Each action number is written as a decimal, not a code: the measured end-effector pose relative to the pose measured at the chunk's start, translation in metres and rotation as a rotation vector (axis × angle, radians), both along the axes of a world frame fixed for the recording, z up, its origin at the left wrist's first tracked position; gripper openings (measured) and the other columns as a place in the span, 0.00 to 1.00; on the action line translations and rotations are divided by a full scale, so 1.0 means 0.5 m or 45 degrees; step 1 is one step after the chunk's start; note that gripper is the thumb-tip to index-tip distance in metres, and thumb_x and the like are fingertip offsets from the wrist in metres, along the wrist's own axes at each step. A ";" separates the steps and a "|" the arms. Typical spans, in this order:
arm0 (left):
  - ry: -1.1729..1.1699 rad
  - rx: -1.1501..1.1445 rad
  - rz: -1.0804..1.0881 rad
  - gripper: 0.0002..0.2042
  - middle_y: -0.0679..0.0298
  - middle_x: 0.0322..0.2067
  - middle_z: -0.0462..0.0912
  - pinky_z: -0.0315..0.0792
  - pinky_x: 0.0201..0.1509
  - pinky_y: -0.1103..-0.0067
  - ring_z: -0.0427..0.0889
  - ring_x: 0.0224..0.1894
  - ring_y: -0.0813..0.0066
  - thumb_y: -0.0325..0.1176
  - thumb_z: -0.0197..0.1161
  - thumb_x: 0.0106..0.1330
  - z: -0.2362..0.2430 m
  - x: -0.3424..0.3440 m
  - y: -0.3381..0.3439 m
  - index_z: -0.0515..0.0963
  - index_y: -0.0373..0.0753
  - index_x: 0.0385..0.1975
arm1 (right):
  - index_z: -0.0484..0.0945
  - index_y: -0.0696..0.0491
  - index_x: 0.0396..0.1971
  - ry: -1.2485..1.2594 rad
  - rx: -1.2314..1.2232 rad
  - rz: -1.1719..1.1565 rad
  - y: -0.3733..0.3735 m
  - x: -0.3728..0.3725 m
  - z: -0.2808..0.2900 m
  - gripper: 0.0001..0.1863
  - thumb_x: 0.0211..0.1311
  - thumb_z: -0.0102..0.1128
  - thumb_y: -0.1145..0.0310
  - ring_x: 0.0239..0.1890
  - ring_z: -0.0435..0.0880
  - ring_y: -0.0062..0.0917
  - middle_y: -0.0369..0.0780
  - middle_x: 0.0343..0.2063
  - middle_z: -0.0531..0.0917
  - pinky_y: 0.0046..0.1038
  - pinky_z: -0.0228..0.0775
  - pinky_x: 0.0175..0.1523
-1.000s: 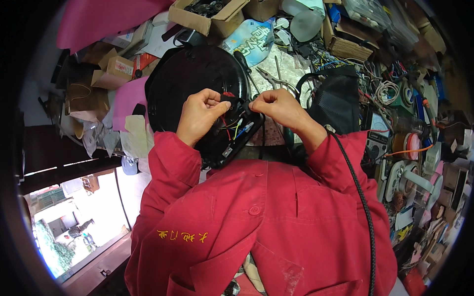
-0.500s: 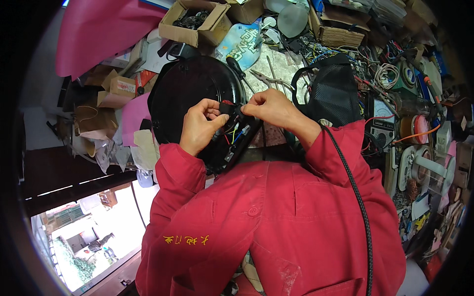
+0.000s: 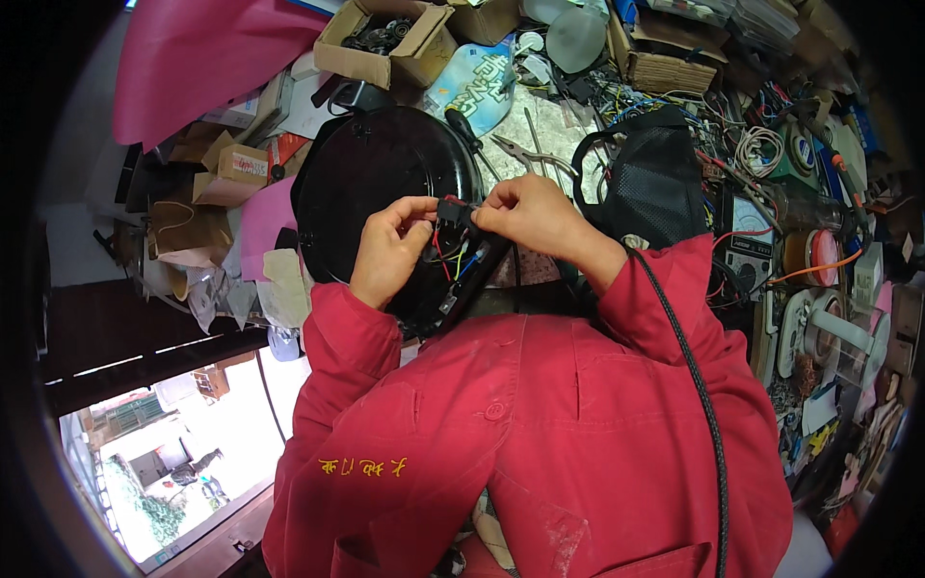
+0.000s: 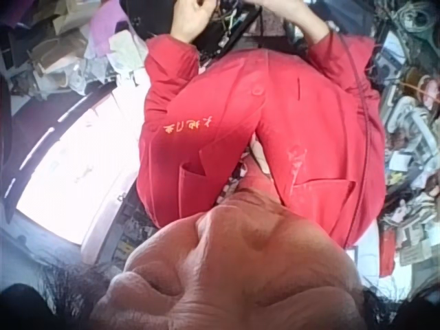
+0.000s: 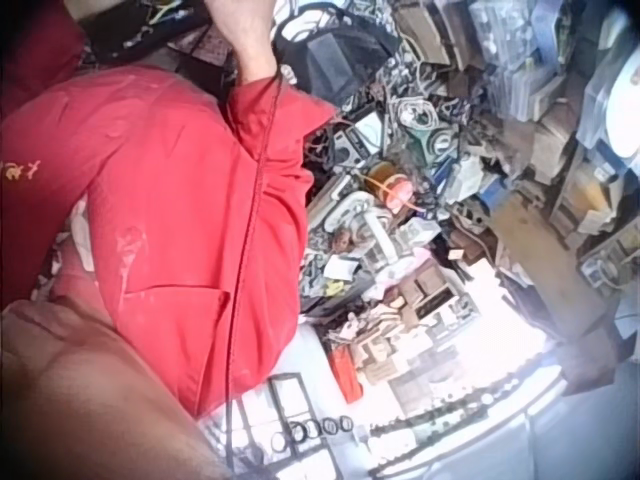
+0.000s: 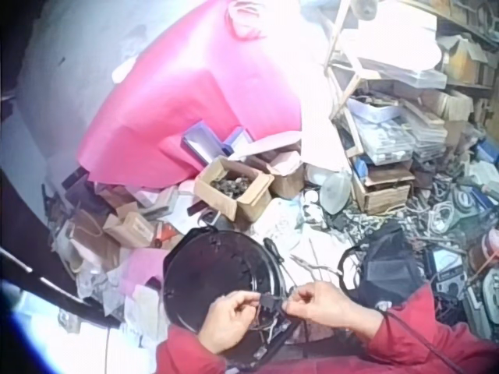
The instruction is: The person works on the underside of a black circular appliance, using pliers and a screwdriver to strip, twist, and connect wires. They repeatedly adjust wire positions and tighten connections while handling the device and tools.
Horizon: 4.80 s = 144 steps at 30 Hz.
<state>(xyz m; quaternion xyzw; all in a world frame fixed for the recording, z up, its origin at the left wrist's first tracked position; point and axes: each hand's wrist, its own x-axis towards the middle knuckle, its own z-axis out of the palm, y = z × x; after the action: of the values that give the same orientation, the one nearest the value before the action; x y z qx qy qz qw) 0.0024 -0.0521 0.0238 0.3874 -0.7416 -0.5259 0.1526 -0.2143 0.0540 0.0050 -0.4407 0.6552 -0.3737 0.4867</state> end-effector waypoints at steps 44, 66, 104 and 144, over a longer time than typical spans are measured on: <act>-0.089 0.203 0.093 0.07 0.62 0.29 0.89 0.76 0.35 0.81 0.83 0.29 0.83 0.23 0.69 0.64 -0.006 -0.021 -0.021 0.84 0.29 0.39 | 0.85 0.59 0.38 0.050 -0.220 -0.338 0.100 0.070 0.011 0.16 0.57 0.76 0.63 0.23 0.80 0.17 0.36 0.25 0.84 0.24 0.73 0.30; -0.222 -0.094 0.189 0.11 0.60 0.30 0.90 0.78 0.39 0.78 0.86 0.32 0.78 0.26 0.71 0.60 0.031 -0.032 -0.017 0.86 0.29 0.41 | 0.89 0.59 0.32 0.017 0.067 -0.057 -0.010 -0.002 0.018 0.14 0.63 0.70 0.61 0.30 0.78 0.14 0.32 0.25 0.85 0.22 0.71 0.37; -0.191 -0.837 0.052 0.04 0.57 0.27 0.83 0.75 0.31 0.69 0.84 0.26 0.62 0.28 0.70 0.60 0.013 -0.031 0.094 0.84 0.34 0.27 | 0.84 0.56 0.21 -0.074 0.086 -0.053 -0.019 -0.002 -0.002 0.15 0.58 0.68 0.60 0.23 0.70 0.12 0.29 0.18 0.78 0.24 0.60 0.29; -0.183 -0.909 -0.030 0.02 0.56 0.29 0.80 0.74 0.32 0.68 0.82 0.27 0.60 0.24 0.67 0.64 0.005 -0.039 0.087 0.81 0.33 0.30 | 0.77 0.55 0.32 1.514 0.064 -0.241 0.148 0.059 -0.176 0.16 0.55 0.74 0.61 0.29 0.88 0.36 0.45 0.30 0.82 0.37 0.81 0.32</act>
<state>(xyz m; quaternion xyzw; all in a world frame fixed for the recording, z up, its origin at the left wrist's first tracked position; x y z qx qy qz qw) -0.0172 -0.0085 0.0263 0.3371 -0.8918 -0.2070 0.2195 -0.1846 0.1280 -0.0828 -0.5022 0.8600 -0.0894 0.0115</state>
